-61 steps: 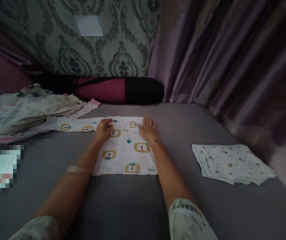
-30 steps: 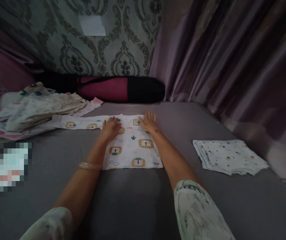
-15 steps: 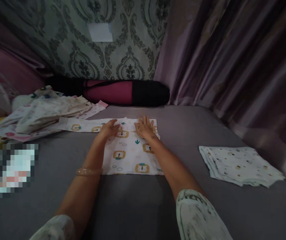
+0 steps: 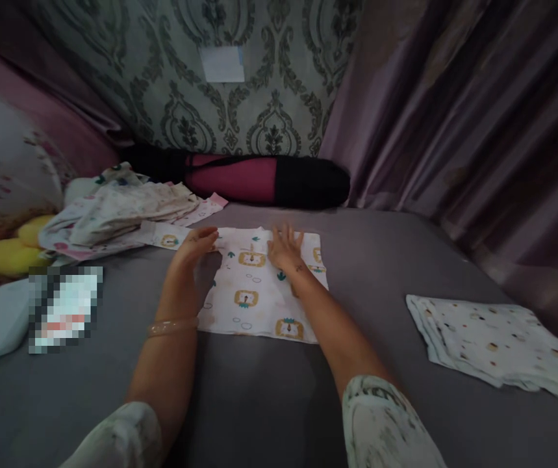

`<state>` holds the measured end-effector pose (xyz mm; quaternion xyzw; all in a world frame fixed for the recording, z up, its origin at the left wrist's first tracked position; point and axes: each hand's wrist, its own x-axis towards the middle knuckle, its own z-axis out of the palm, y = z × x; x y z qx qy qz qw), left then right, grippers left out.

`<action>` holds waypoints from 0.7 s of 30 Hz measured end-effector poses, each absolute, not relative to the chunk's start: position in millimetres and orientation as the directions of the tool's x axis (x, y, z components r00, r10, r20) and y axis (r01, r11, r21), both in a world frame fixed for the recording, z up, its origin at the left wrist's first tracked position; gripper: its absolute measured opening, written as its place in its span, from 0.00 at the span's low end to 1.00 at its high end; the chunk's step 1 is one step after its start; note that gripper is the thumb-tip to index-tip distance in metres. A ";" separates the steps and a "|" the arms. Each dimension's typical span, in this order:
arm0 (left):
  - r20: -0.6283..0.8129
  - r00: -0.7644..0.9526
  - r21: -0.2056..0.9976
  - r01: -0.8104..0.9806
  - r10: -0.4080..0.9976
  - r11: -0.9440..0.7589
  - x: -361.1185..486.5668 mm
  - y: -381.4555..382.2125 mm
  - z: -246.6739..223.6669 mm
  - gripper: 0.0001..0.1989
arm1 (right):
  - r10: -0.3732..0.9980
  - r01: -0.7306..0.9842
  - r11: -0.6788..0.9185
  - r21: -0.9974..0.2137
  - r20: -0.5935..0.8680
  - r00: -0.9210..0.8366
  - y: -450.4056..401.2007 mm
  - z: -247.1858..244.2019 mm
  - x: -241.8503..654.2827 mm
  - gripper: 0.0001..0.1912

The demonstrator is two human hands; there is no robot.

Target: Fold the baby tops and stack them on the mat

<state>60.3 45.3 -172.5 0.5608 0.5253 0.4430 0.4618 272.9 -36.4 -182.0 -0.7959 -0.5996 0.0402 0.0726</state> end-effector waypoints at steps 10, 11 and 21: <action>-0.045 -0.272 0.968 0.226 0.961 0.109 40.1 52.0 -166.9 0.08 | 0.996 0.978 -0.086 -0.193 -0.048 0.078 -22.0 -192.6 215.3 0.32; -0.051 -0.325 0.962 0.238 0.944 0.134 37.4 54.0 -167.1 0.09 | 0.996 0.979 -0.088 -0.186 -0.042 0.081 -21.8 -193.6 215.7 0.31; -0.137 -0.753 0.850 0.244 0.644 0.466 12.3 50.6 -168.1 0.22 | 0.996 0.978 -0.056 -0.199 -0.078 0.041 -15.5 -187.2 222.0 0.32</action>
